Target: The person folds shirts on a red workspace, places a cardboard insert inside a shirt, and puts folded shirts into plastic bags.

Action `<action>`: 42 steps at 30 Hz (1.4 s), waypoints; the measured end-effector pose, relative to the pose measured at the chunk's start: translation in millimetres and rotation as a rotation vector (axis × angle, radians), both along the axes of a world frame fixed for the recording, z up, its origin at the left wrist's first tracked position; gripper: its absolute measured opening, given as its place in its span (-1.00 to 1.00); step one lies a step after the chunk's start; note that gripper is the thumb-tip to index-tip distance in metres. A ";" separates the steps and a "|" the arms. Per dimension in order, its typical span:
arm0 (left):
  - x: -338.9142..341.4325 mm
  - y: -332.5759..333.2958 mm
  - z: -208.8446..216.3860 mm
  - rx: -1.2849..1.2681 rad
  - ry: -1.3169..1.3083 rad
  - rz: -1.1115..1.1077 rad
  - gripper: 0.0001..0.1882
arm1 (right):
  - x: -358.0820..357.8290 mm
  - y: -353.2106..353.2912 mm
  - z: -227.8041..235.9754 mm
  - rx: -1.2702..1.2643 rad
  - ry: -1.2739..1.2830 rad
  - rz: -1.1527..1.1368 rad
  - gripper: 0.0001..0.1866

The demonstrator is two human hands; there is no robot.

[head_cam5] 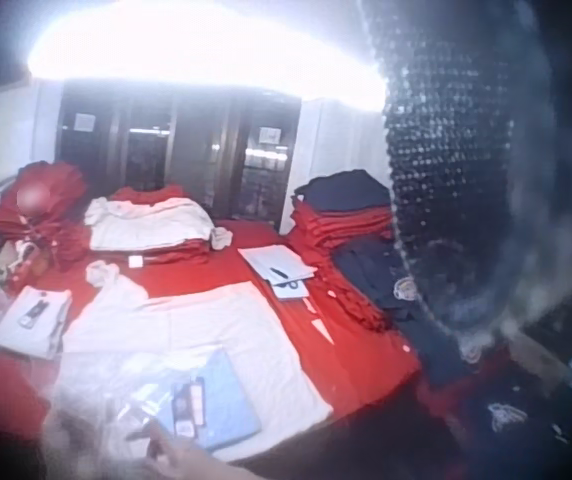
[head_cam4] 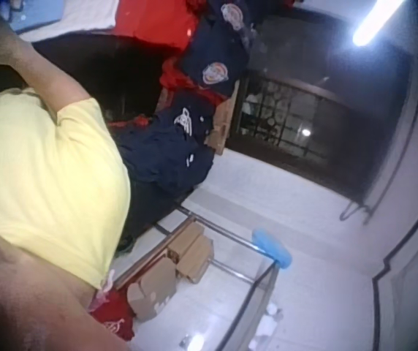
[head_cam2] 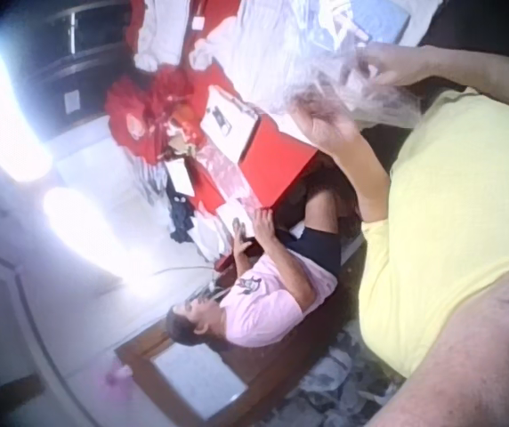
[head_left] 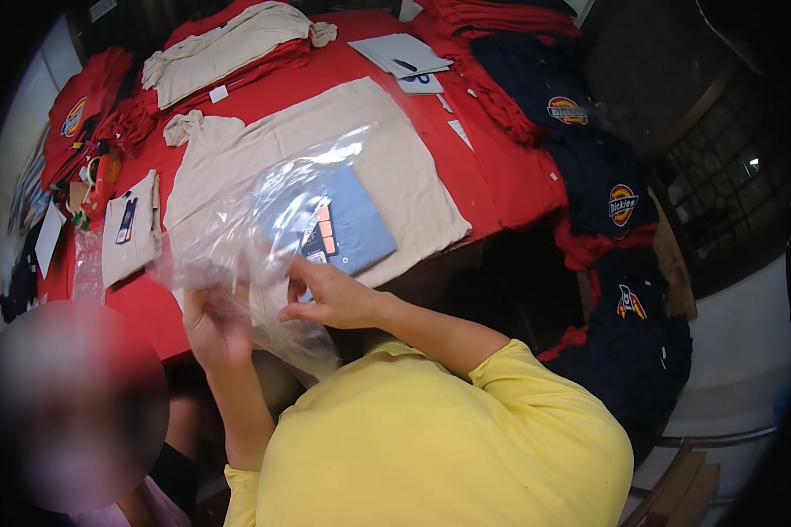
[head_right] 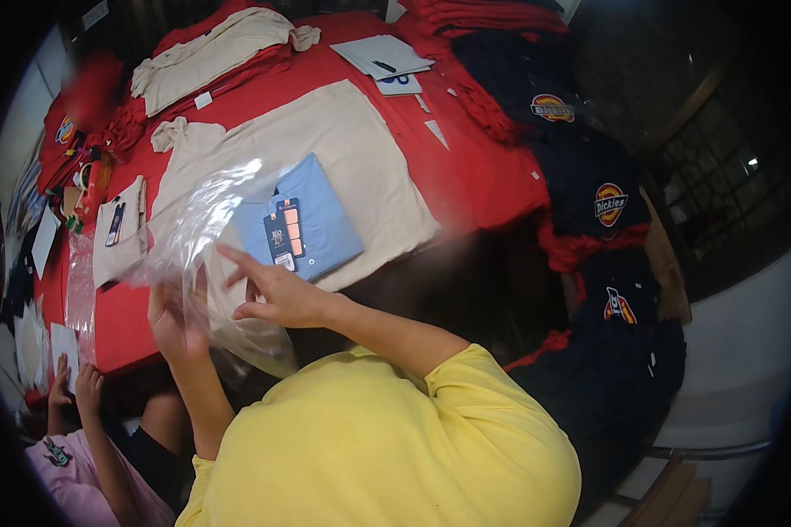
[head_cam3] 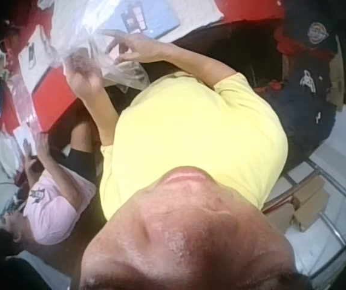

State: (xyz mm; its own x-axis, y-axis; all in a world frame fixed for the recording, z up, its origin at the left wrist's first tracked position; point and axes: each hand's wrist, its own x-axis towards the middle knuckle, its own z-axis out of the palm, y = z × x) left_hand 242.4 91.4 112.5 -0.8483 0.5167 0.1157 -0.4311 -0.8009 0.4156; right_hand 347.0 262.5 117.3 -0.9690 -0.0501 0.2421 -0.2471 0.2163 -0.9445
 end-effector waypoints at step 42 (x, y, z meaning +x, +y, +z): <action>-296.3 -241.1 27.7 -0.857 -0.221 1.128 -0.14 | -27.1 580.5 -2.3 1.150 -0.359 -1.829 -0.67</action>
State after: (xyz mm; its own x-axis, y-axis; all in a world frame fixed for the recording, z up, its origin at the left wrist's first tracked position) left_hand -53.9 -149.7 140.3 -0.8037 -0.5912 -0.0671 0.1371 -0.2937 0.9460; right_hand 319.9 843.0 115.1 -0.0870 0.7665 0.6363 0.9342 0.2846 -0.2152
